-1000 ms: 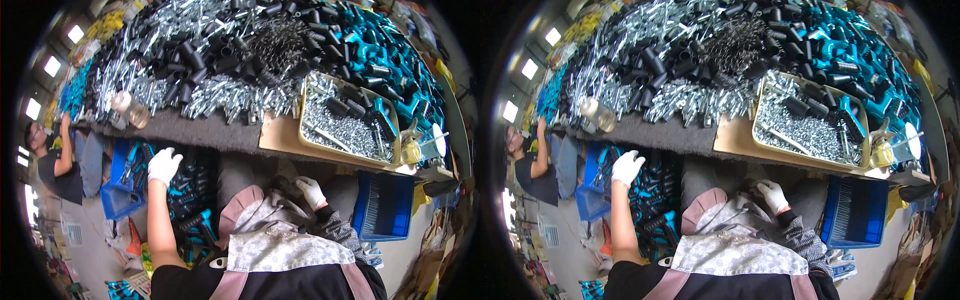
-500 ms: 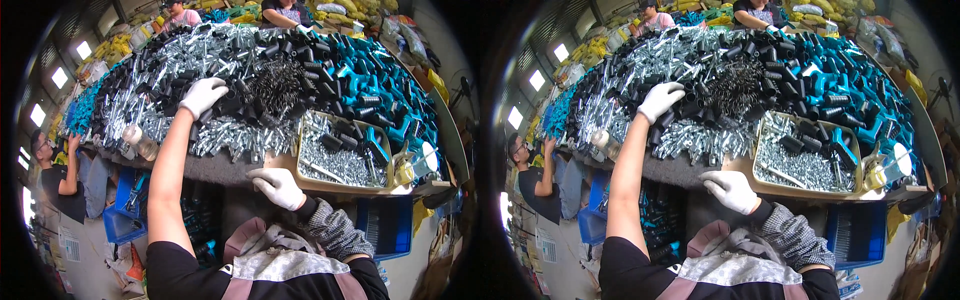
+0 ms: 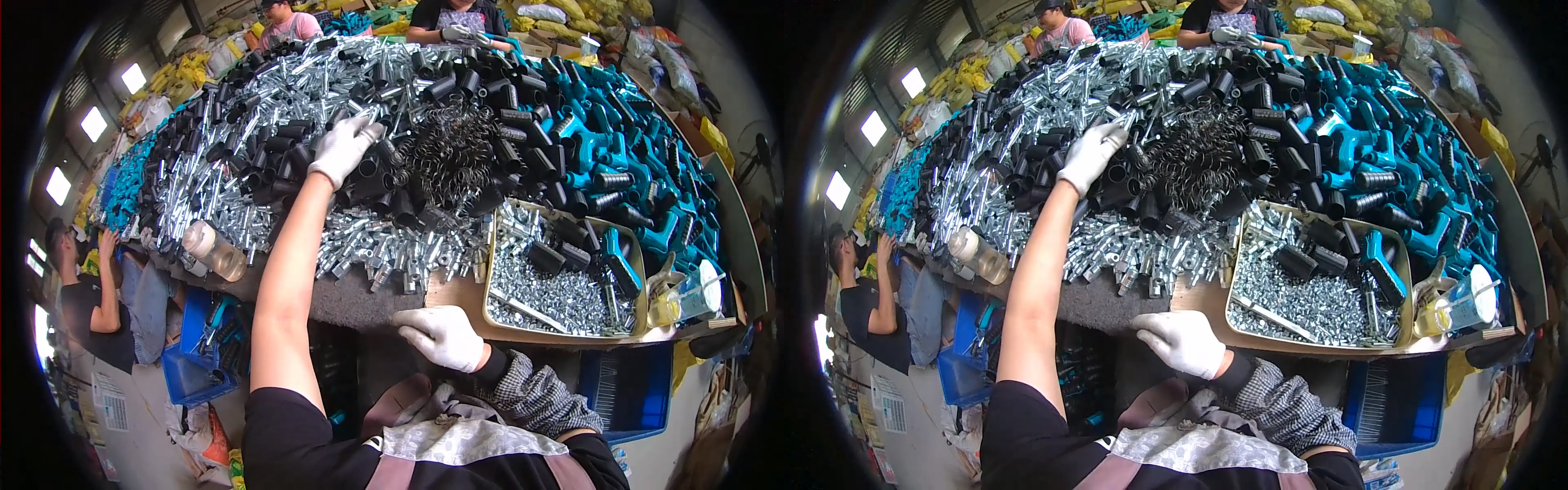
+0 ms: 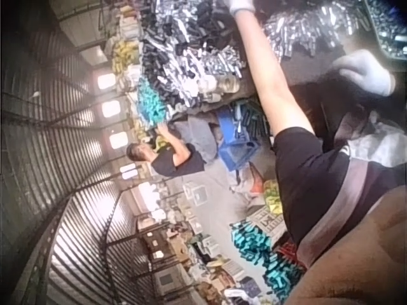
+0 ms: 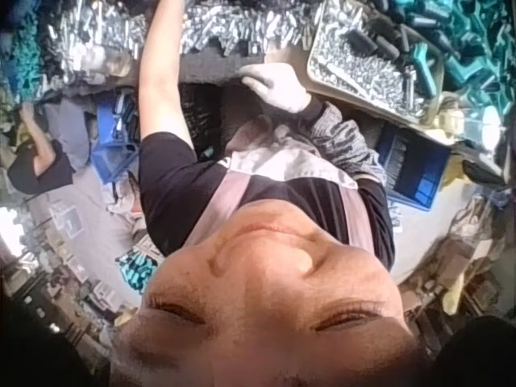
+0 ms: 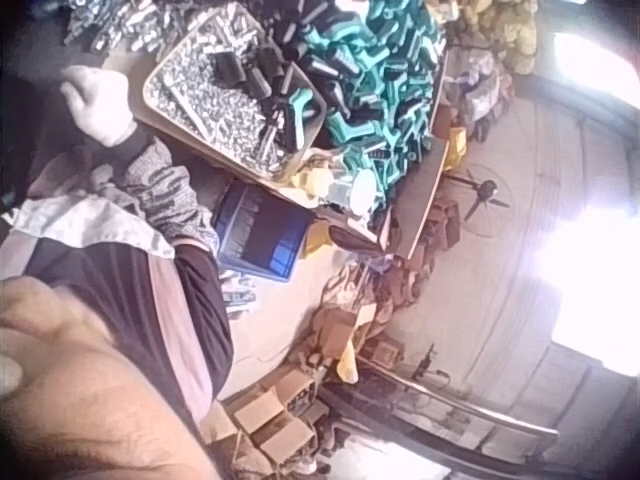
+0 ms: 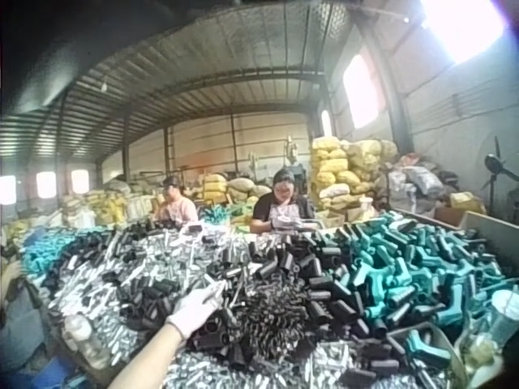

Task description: Assembling mechanical tool components by hand at an industrial workbench.

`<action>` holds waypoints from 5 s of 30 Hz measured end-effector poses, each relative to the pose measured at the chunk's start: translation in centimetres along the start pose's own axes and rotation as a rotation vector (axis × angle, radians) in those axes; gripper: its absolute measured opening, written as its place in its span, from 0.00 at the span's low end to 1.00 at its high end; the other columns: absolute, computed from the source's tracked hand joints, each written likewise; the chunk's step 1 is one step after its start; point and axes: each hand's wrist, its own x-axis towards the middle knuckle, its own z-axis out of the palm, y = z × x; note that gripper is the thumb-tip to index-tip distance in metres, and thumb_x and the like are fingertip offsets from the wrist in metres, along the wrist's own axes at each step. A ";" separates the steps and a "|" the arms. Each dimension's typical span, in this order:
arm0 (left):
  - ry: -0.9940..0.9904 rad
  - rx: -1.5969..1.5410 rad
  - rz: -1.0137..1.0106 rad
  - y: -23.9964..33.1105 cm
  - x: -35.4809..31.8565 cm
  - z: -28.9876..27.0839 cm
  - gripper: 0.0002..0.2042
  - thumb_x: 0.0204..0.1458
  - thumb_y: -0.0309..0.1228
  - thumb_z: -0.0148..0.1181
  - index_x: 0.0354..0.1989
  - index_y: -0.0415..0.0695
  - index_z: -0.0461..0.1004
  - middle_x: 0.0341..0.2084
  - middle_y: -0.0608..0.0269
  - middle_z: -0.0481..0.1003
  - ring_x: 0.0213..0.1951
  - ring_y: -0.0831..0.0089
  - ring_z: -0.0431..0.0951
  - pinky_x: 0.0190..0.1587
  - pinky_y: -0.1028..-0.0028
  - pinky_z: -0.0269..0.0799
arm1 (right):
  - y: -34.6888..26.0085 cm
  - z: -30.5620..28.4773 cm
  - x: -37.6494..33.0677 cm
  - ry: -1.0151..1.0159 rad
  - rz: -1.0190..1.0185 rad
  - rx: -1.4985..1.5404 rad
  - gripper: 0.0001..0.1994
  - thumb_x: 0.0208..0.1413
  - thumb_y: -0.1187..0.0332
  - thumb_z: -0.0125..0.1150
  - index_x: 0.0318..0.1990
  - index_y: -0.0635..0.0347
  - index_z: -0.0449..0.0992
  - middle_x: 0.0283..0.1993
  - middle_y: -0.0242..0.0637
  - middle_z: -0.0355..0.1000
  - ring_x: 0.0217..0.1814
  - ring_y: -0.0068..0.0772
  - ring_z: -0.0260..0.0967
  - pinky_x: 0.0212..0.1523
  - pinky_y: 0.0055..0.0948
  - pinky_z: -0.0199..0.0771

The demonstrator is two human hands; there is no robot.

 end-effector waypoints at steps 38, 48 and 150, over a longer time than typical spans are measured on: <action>-0.682 0.401 -0.177 -8.0 22.1 1.9 0.51 0.44 0.77 0.50 0.69 0.48 0.64 0.66 0.52 0.66 0.65 0.57 0.67 0.67 0.63 0.60 | 1.4 -1.8 1.0 -0.103 0.249 0.419 0.11 0.60 0.64 0.62 0.46 0.58 0.81 0.39 0.42 0.81 0.37 0.43 0.80 0.39 0.33 0.80; -0.556 -0.215 -0.188 -10.7 14.6 -1.0 0.28 0.52 0.45 0.70 0.57 0.40 0.76 0.45 0.68 0.79 0.46 0.78 0.74 0.54 0.76 0.68 | 0.3 -1.5 0.9 -0.091 0.353 0.443 0.11 0.60 0.65 0.62 0.47 0.58 0.81 0.39 0.43 0.80 0.38 0.40 0.80 0.39 0.30 0.80; -0.448 -0.869 -0.090 15.8 -40.0 2.6 0.21 0.57 0.38 0.66 0.50 0.34 0.73 0.43 0.57 0.79 0.43 0.70 0.79 0.47 0.71 0.73 | -8.5 -4.5 -8.4 -0.202 0.271 0.478 0.26 0.57 0.58 0.68 0.58 0.63 0.72 0.57 0.42 0.72 0.59 0.34 0.69 0.61 0.34 0.69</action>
